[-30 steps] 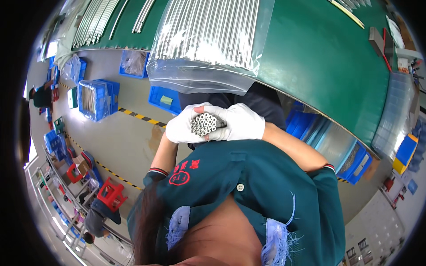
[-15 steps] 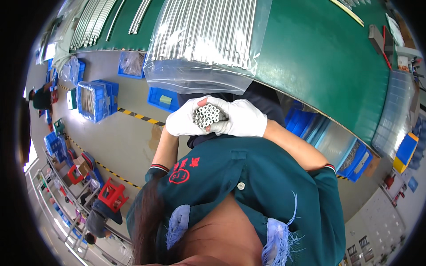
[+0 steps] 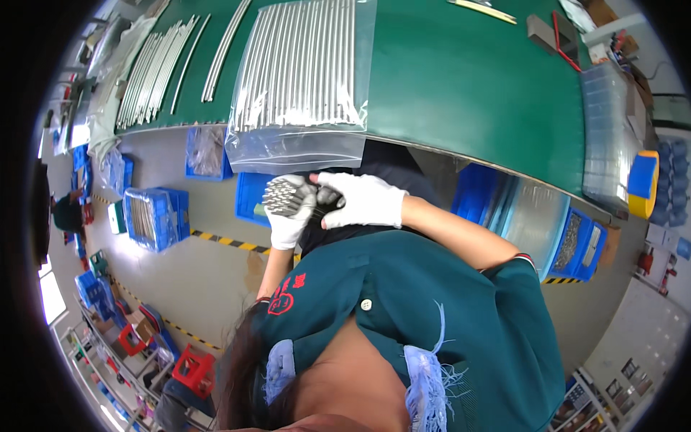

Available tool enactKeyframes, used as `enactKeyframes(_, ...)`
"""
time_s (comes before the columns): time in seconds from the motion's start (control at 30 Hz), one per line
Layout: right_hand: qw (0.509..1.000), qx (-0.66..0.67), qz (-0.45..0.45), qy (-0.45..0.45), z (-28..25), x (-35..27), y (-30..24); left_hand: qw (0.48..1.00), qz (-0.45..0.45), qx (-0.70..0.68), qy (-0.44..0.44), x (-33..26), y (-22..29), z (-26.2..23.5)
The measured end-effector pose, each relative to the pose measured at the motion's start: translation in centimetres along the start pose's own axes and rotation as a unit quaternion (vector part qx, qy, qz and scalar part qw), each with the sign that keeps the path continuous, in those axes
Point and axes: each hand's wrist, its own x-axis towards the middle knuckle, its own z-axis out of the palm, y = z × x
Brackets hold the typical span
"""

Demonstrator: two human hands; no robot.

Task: Counting and packing thin metal rods into plastic bags at a workstation.

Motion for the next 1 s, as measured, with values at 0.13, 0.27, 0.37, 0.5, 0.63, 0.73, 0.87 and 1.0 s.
enactKeyframes(0.13,0.975,-0.194,-0.105,0.035,2.6,2.0,0.2,0.865,-0.118,-0.47,0.131,1.3,0.9,0.6)
enactKeyframes(0.27,0.995,-0.078,0.061,-0.005,2.1,2.1,-2.1,0.741,-0.206,-0.603,0.211,2.2,1.2,0.6)
enactKeyframes(0.37,0.998,-0.003,0.044,-0.054,0.9,2.4,-1.4,0.734,-0.242,-0.602,0.2,2.1,-1.0,1.4)
enactKeyframes(0.5,0.927,0.29,0.187,-0.151,-0.4,0.4,1.7,0.875,-0.21,-0.35,0.259,1.4,-3.4,2.1)
enactKeyframes(0.63,0.919,0.219,0.264,-0.194,-1.8,-0.5,3.6,0.949,0.199,0.165,-0.182,2.1,1.8,-0.5)
enactKeyframes(0.73,0.939,0.074,0.255,-0.219,-1.4,-0.1,3.0,0.894,0.233,0.192,-0.33,1.5,0.1,3.2)
enactKeyframes(0.87,0.936,0.153,0.255,-0.19,-2.1,-0.1,2.3,0.876,0.091,0.256,-0.398,3.0,1.9,3.8)
enactKeyframes(1.0,0.967,0.156,0.171,-0.105,-4.3,-1.1,-1.5,0.959,0.09,0.132,-0.235,2.4,1.7,3.8)
